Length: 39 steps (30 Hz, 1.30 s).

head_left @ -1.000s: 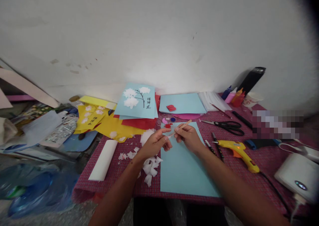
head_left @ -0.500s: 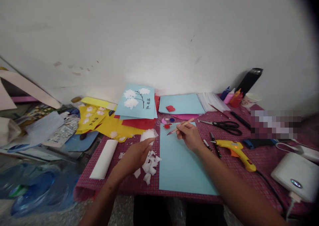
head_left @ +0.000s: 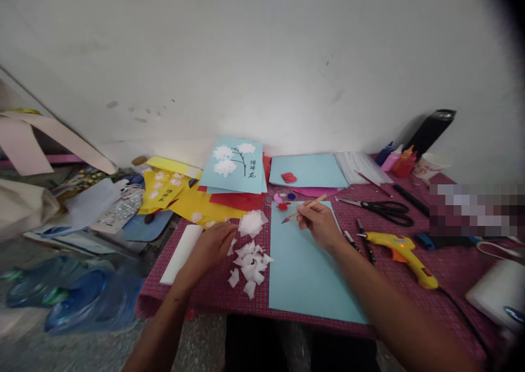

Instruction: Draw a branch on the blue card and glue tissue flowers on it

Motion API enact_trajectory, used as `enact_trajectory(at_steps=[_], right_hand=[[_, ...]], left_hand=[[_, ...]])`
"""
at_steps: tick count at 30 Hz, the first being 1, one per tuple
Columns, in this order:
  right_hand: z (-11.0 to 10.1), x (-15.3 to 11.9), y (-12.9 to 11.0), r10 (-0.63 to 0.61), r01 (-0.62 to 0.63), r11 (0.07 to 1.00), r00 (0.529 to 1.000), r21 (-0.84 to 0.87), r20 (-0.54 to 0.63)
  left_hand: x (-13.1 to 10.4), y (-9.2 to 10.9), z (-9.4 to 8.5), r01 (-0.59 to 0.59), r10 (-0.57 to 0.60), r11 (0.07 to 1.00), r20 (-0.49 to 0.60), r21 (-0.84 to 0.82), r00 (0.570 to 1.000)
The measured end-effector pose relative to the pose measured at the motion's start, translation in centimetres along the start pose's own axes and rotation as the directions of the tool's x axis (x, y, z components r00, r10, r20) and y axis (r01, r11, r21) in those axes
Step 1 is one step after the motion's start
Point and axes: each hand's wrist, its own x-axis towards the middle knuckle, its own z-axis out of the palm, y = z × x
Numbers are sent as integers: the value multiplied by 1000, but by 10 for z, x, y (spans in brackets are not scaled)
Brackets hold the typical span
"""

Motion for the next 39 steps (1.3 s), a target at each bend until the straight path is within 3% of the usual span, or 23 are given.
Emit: enact_trajectory(at_steps=[4,11,19,30,39], right_hand=[[-2,0,0,-5,5,1000,1000,-7,6],[-1,0,0,-2,2,1000,1000,-14,6],[-1,0,0,4,-4,1000,1000,-13,4],[0,1,1,6,-6,1000,1000,-26,13],[-1,1,1,5,-5,999,1000,-36,16]], left_hand=[[28,-15,15,55,-56,997,32,55,998],[51,-18,37,-6,-18,988,153,156,988],[56,-23,40,51,-66,989,102,140,993],[56,-21,26,215,-215,975,-9,58,977],[51,-23,36,202,-203,977,5,64,979]])
